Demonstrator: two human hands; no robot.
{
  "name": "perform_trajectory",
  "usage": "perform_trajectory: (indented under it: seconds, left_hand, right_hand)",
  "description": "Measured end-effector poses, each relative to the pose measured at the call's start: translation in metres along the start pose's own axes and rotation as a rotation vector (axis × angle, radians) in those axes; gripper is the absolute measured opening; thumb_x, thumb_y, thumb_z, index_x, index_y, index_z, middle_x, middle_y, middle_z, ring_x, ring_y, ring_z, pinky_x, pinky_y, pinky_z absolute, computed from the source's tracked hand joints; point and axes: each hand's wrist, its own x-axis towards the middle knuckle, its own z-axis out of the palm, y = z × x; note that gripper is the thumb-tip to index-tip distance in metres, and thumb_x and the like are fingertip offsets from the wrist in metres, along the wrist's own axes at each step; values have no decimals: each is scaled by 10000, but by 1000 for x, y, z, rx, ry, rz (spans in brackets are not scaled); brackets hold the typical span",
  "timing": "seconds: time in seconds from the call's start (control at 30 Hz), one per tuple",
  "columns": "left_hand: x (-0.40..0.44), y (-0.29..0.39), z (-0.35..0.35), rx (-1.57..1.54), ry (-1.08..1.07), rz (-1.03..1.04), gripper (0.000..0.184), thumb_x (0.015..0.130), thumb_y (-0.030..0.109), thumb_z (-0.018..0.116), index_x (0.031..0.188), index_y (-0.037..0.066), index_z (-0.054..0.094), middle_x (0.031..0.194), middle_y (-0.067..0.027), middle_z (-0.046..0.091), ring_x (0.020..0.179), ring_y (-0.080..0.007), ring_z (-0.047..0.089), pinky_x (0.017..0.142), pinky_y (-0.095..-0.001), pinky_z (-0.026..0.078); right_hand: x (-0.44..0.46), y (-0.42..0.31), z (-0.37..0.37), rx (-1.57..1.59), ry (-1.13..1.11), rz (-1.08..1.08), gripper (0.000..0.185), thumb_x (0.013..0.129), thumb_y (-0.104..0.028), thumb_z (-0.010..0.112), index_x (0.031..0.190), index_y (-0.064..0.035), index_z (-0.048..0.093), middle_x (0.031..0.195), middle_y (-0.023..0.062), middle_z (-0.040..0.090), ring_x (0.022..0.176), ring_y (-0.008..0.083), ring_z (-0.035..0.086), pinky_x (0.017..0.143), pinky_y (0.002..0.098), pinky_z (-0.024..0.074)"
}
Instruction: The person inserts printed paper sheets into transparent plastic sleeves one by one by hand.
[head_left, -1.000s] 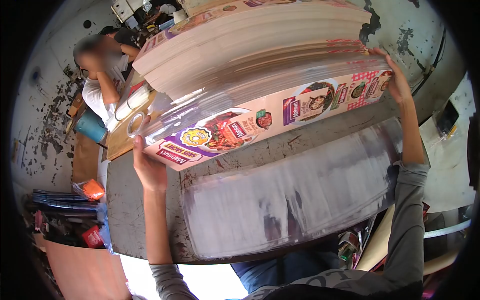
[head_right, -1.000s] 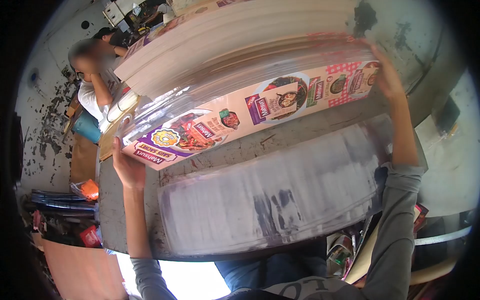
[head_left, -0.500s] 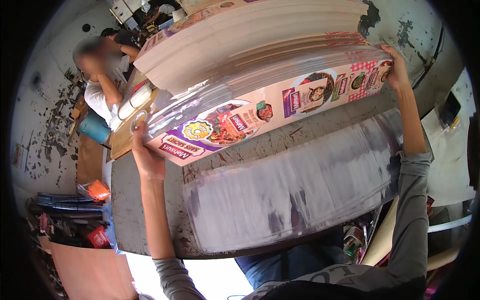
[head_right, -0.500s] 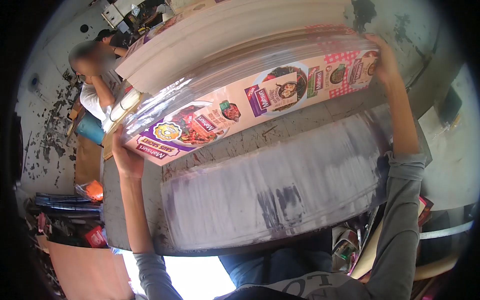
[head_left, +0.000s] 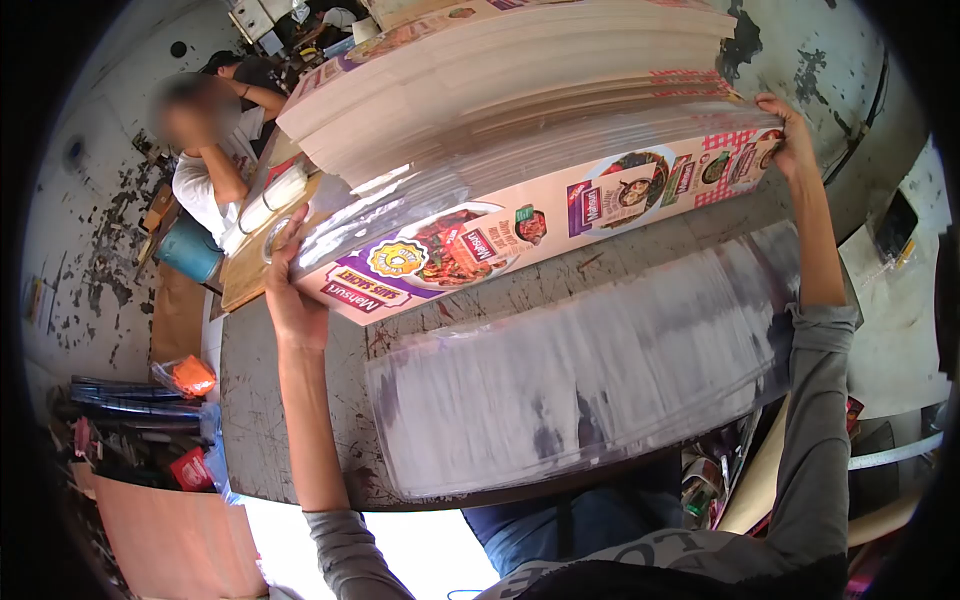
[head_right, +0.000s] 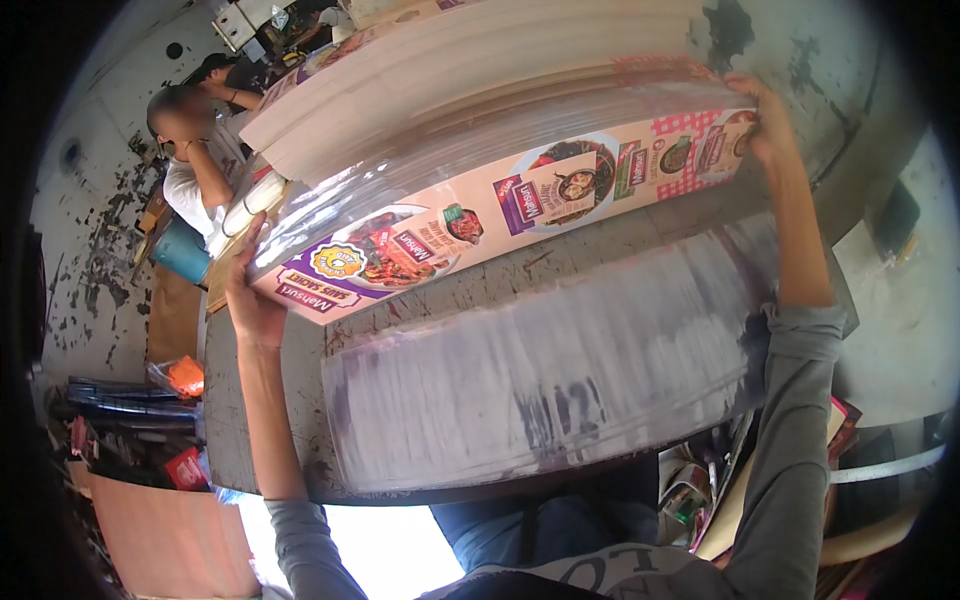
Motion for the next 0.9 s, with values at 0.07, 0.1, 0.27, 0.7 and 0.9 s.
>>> perform_trajectory:
  seconds: [0.07, 0.1, 0.27, 0.7, 0.9]
  left_hand:
    - [0, -5, 0, 148, 59, 144, 455, 868, 249, 428, 1258, 15, 453, 1255, -140, 467, 1148, -235, 459, 973, -338, 348]
    - [2, -8, -1, 293, 114, 290, 446, 894, 282, 417, 1267, 39, 453, 1307, -136, 427, 1189, -244, 427, 1000, -360, 321]
    - [-15, 22, -8, 1441, -57, 1054, 473, 920, 429, 337, 1111, 80, 594, 1263, -107, 497, 1210, -274, 430, 1056, -447, 190]
    - [-36, 13, 44, 1622, -125, 816, 554, 671, 295, 740, 1144, 73, 554, 1086, -107, 586, 996, -291, 544, 906, -389, 392]
    - [-29, 3, 26, 1728, -42, 898, 661, 644, 392, 743, 1167, 65, 508, 1137, -115, 541, 1126, -265, 471, 979, -438, 298]
  right_hand:
    - [-4, 0, 9, -8, 118, -3, 289, 715, -236, 632, 961, -86, 624, 943, 39, 589, 888, 165, 534, 788, 297, 419]
    - [-4, 0, 12, -8, 117, -5, 289, 715, -236, 632, 961, -86, 624, 943, 39, 589, 888, 165, 534, 788, 297, 419]
    - [-14, -2, 31, -54, 221, 14, 402, 742, -343, 654, 1036, -75, 597, 948, 39, 596, 862, 155, 551, 773, 281, 416]
    - [-12, 4, 23, -80, 261, -57, 365, 748, -352, 631, 973, -65, 610, 845, 36, 609, 700, 124, 560, 579, 273, 414]
    - [-6, 7, 25, -128, 314, -125, 334, 743, -347, 613, 925, -67, 623, 787, 26, 604, 583, 113, 548, 373, 347, 334]
